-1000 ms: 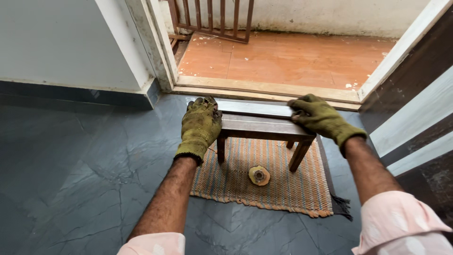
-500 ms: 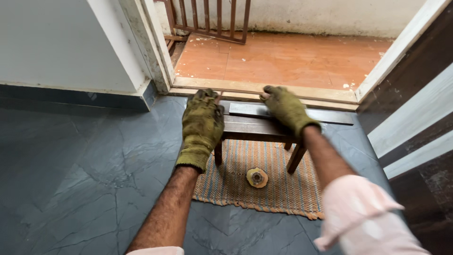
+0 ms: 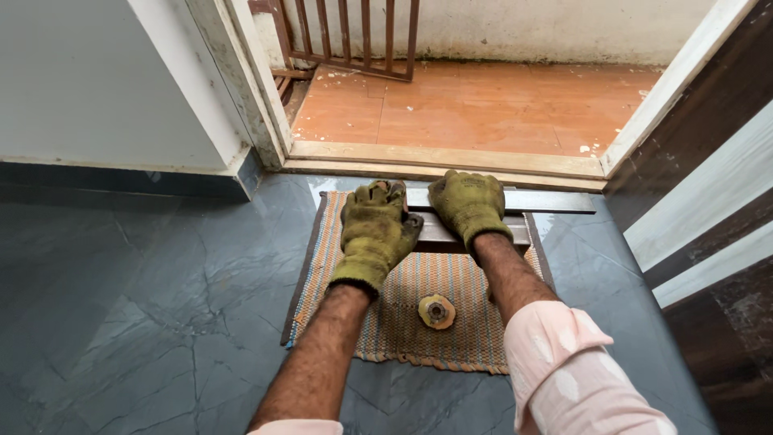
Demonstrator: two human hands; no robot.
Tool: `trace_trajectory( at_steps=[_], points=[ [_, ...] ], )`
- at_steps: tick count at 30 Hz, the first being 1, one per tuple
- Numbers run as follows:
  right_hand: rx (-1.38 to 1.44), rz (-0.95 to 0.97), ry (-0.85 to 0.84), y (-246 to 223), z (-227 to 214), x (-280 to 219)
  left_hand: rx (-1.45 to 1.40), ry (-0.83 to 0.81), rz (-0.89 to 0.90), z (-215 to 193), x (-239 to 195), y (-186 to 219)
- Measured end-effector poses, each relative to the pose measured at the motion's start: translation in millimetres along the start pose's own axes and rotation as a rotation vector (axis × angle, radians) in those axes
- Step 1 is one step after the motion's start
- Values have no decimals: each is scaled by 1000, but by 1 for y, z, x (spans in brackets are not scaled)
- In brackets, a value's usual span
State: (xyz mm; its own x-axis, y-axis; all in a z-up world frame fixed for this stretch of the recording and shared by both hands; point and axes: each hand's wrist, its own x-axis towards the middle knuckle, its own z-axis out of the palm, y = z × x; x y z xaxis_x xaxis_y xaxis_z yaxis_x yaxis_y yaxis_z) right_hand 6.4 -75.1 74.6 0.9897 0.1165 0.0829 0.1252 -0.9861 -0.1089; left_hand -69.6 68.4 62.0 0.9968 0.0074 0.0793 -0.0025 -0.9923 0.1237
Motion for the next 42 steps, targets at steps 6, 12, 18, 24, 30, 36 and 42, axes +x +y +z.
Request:
trace_trajectory(
  at_steps=[6, 12, 18, 24, 30, 36, 42],
  points=[
    [3, 73, -141, -1, -7, -8, 228, -72, 99, 11, 7, -1],
    [-16, 31, -193, -5, -11, -11, 152, -233, -23, -9, 15, 6],
    [-36, 119, -324, -16, -22, -10, 216, -60, 130, -13, 3, 7],
    [-46, 98, -177, -16, -9, -10, 537, -219, 90, 3, 25, 7],
    [-71, 76, -170, -14, -2, -6, 511, -205, 134, 10, 16, 11],
    [-119, 41, -102, -20, -8, -2, 635, -278, 189, 18, 25, 12],
    [-88, 79, -187, -18, -4, -12, 737, 180, 24, 38, 22, 6]
  ],
)
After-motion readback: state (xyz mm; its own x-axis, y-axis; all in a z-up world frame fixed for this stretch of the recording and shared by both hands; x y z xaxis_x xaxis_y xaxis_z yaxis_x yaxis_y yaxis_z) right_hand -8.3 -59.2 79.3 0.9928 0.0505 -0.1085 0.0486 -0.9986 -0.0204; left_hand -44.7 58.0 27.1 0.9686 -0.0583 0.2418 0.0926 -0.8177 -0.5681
